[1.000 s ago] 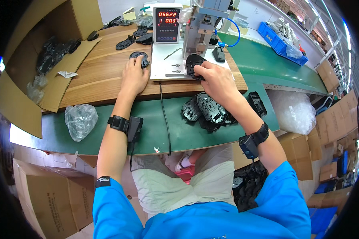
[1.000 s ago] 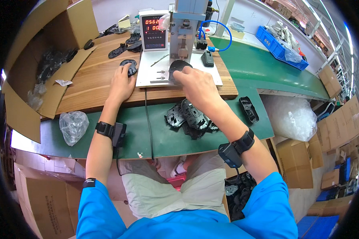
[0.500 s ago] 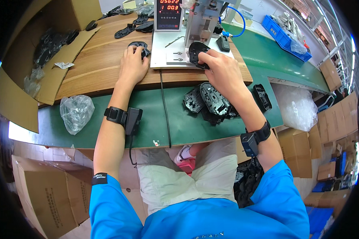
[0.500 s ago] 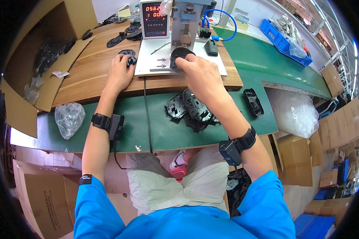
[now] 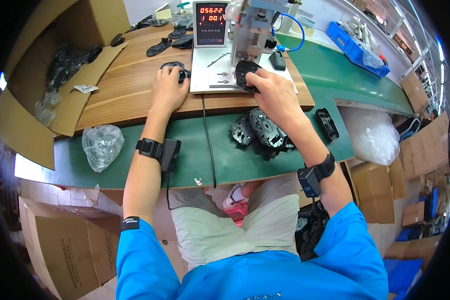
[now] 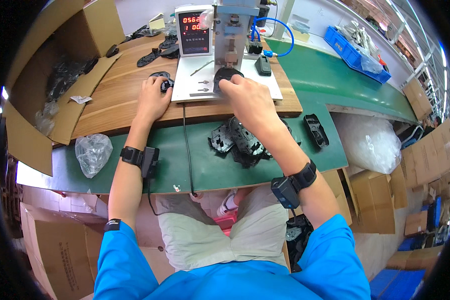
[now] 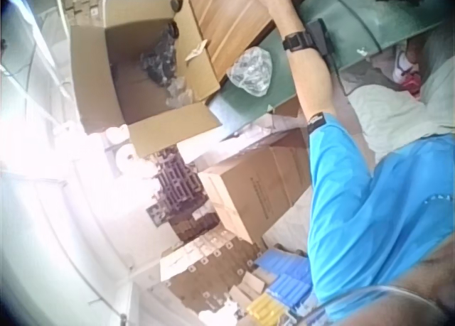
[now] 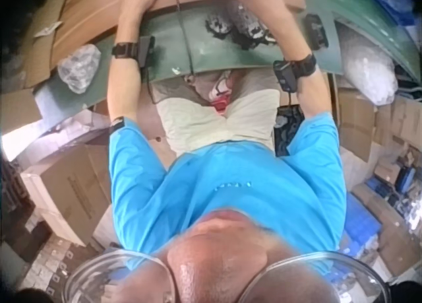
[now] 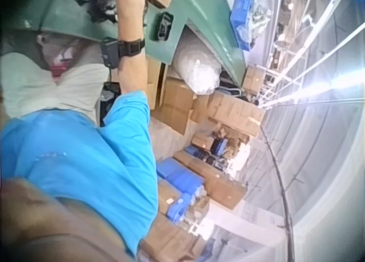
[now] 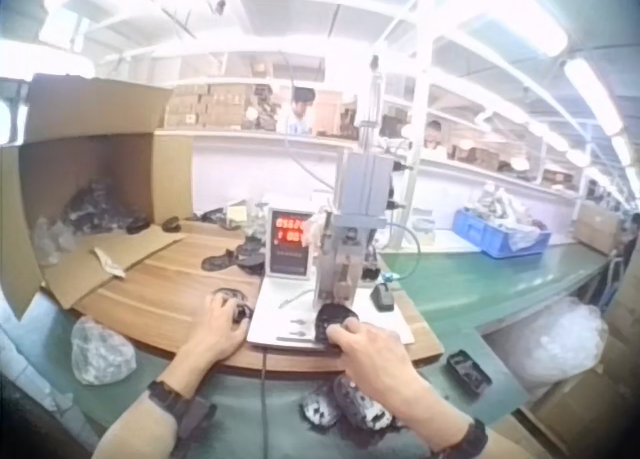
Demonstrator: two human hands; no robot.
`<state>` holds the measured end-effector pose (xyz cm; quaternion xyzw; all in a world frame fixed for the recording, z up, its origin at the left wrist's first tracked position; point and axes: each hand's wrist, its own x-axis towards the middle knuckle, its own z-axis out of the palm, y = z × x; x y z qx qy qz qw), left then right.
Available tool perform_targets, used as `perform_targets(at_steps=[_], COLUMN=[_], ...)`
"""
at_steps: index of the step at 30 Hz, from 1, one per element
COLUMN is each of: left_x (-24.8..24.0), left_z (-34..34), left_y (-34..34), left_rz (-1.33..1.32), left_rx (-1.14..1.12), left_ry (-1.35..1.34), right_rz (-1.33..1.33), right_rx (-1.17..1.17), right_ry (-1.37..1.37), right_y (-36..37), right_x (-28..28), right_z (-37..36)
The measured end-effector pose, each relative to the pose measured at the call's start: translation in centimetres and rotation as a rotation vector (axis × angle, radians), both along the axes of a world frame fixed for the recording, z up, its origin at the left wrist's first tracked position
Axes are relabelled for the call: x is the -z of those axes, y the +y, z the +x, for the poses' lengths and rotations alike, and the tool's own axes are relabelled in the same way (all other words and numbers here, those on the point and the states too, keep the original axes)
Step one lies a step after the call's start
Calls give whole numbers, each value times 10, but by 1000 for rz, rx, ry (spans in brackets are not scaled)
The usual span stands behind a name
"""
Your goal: Use a pneumatic press to assemble electronic component housings on an assembly line.
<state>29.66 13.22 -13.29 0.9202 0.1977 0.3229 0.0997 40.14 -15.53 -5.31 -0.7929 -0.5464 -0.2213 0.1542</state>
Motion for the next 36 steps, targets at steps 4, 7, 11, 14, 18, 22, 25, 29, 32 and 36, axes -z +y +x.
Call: perform_targets(at_steps=[4, 7, 11, 14, 18, 22, 25, 29, 32, 36], left_x=[-3, -4, -9, -11, -13, -12, -11, -6, -3, -8], left_z=[3, 3, 3, 4, 4, 2, 3, 3, 3, 3], left_y=[-1, -2, -3, -2, -5, -8, -12, -8, -2, -9], left_rz=[13, -57, -106, -122, -136, -111, -98, -118, -103, -191], left_rx=[98, 57, 65, 48, 54, 121, 212, 313, 333, 314], left_ry=[-214, -238, -300, -271, -259, -215, -185, -200, -209, -125], right_rz=[30, 41, 80, 61, 80, 80, 88, 90, 105, 109], right_rx=[2, 5, -11, 4, -17, 1, -5, 0, -10, 2], right_ry=[30, 21, 0, -12, -9, 3, -3, -11, 1, 3], right_y=[-2, 0, 1, 2, 1, 2, 0, 1, 2, 1], right_x=[4, 5, 6, 5, 5, 6, 5, 6, 6, 6], right_z=[-3, -4, -3, -4, -2, -3, -4, -4, -6, -6])
